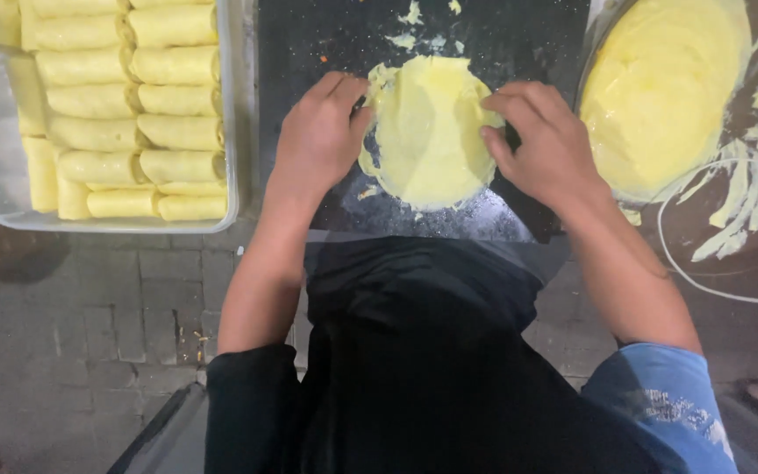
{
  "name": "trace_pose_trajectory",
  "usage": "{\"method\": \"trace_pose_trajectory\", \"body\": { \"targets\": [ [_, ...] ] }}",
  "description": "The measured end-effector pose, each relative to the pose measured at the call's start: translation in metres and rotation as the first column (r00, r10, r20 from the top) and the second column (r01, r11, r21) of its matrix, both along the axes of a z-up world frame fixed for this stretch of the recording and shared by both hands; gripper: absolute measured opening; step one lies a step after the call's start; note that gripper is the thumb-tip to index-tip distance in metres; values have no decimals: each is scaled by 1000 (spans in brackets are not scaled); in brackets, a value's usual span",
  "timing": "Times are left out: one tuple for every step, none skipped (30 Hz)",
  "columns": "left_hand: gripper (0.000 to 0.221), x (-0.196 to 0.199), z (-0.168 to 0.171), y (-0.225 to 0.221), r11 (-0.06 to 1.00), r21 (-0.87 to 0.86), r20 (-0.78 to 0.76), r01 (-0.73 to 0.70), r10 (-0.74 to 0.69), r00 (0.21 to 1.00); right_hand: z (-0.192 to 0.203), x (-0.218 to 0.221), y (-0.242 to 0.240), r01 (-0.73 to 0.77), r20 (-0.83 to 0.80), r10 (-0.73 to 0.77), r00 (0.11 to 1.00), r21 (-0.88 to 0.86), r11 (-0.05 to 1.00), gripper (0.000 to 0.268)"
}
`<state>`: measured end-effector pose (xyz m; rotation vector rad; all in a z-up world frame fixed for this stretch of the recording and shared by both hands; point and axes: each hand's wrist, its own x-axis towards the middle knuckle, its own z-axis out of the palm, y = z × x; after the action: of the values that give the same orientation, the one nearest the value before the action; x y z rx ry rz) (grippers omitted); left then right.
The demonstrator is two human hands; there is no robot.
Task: Preparing and rolling spring rolls by filling thin wrappers and folding them into tight cylinders
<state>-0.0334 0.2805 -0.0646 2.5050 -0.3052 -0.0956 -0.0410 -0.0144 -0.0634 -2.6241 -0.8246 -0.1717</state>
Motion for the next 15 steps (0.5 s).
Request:
{"method": "trace_pose_trajectory", "body": {
  "targets": [
    [24, -5, -2, 2, 1000, 1, 2, -4, 4, 1000, -2, 2, 3, -4, 2, 4, 1000, 1, 1000, 28],
    [19, -9, -4, 4, 999, 39, 110, -29, 25, 994, -3, 4, 6, -64, 14, 64, 998, 6, 998, 28],
    [14, -14, -5, 6, 996, 73, 217, -57, 40, 975, -4, 6, 9, -124, 27, 123, 992, 11, 992, 29],
    [14, -18, -6, 7, 995, 75, 219, -61, 44, 975, -2, 7, 12, -128, 29, 127, 991, 13, 992, 29],
    [3, -21, -6, 9, 976, 191, 342, -105, 35, 939, -1, 9, 14, -134, 24, 135, 991, -24, 991, 30],
    [13, -23, -7, 9, 942, 294, 461, -162, 9, 887, 1, 12, 16, -140, 22, 141, 990, -64, 988, 31],
    [13, -28, 2, 8, 941, 294, 464, -167, 12, 886, 2, 12, 18, -143, 27, 145, 989, -63, 988, 31],
    [16, -32, 10, 7, 918, 333, 503, -218, 23, 864, 3, 14, 19, -129, 14, 130, 991, -80, 988, 31],
    [20, -35, 18, 5, 890, 367, 541, -269, 31, 841, 3, 17, 21, -114, 1, 115, 993, -98, 989, 31],
    [20, -36, 19, 3, 888, 370, 537, -274, 37, 843, 5, 21, 25, -122, -3, 123, 992, -95, 988, 31],
    [28, -37, 20, 1, 946, 264, 460, -190, 50, 887, 7, 26, 30, -158, 1, 159, 987, -67, 985, 32],
    [35, -38, 22, -1, 983, 146, 379, -113, 50, 924, 8, 31, 34, -194, 7, 195, 981, -36, 980, 33],
    [35, -42, 18, -4, 981, 150, 377, -121, 56, 925, 6, 39, 44, -202, 5, 202, 979, -32, 979, 33],
    [25, -44, 14, -7, 990, 118, 228, -71, 43, 973, 3, 47, 52, -263, -9, 263, 965, -5, 965, 32],
    [18, -46, 10, -11, 997, 79, 74, -26, 21, 997, 1, 56, 60, -322, -21, 323, 946, 23, 946, 30]
  ]
}}
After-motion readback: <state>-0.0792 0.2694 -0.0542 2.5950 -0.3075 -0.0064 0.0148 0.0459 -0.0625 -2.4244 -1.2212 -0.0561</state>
